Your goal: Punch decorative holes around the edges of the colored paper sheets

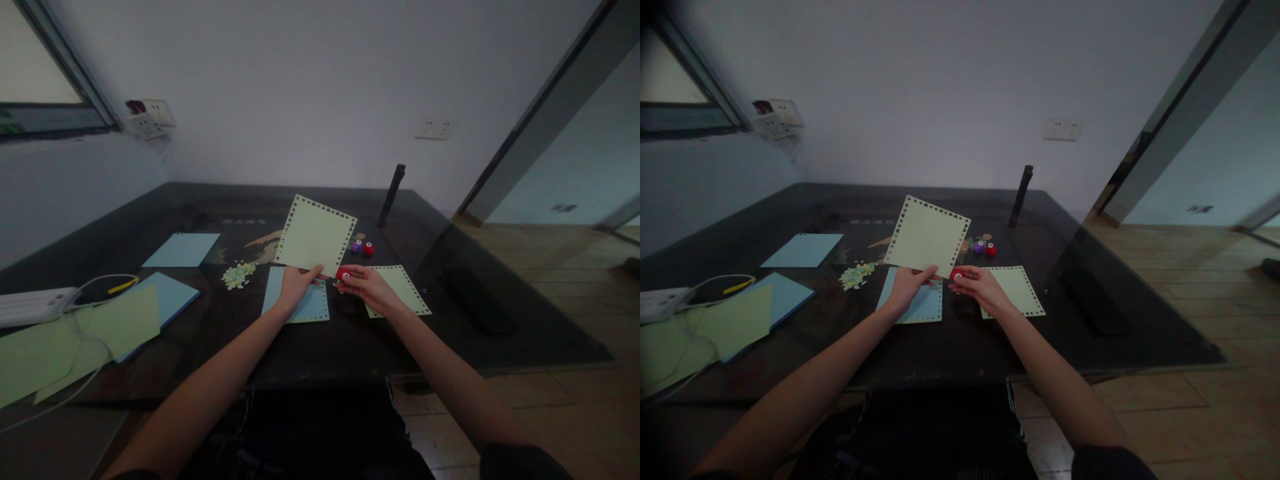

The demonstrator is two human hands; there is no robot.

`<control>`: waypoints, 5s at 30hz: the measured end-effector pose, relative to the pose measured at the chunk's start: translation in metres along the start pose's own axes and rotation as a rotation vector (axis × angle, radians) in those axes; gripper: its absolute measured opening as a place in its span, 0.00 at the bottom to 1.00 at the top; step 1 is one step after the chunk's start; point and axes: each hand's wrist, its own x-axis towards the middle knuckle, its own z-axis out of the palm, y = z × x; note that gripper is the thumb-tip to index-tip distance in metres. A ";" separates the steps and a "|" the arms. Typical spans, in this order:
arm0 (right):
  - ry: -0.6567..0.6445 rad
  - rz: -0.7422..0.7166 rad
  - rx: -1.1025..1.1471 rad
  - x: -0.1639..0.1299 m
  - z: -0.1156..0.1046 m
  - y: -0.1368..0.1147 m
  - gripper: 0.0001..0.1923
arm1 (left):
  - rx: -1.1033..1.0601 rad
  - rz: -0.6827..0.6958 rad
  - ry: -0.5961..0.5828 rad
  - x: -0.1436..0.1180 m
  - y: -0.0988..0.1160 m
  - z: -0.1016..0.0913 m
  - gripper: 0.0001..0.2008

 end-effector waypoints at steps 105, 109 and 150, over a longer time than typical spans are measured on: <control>0.066 -0.124 -0.157 0.004 0.009 0.011 0.15 | 0.162 0.001 -0.068 -0.004 -0.004 0.007 0.05; 0.085 -0.121 -0.138 0.003 0.011 0.010 0.15 | 0.157 0.000 -0.065 -0.002 -0.008 0.008 0.07; 0.055 -0.154 -0.251 -0.001 0.003 0.001 0.19 | 0.506 0.053 -0.081 -0.009 0.002 0.006 0.11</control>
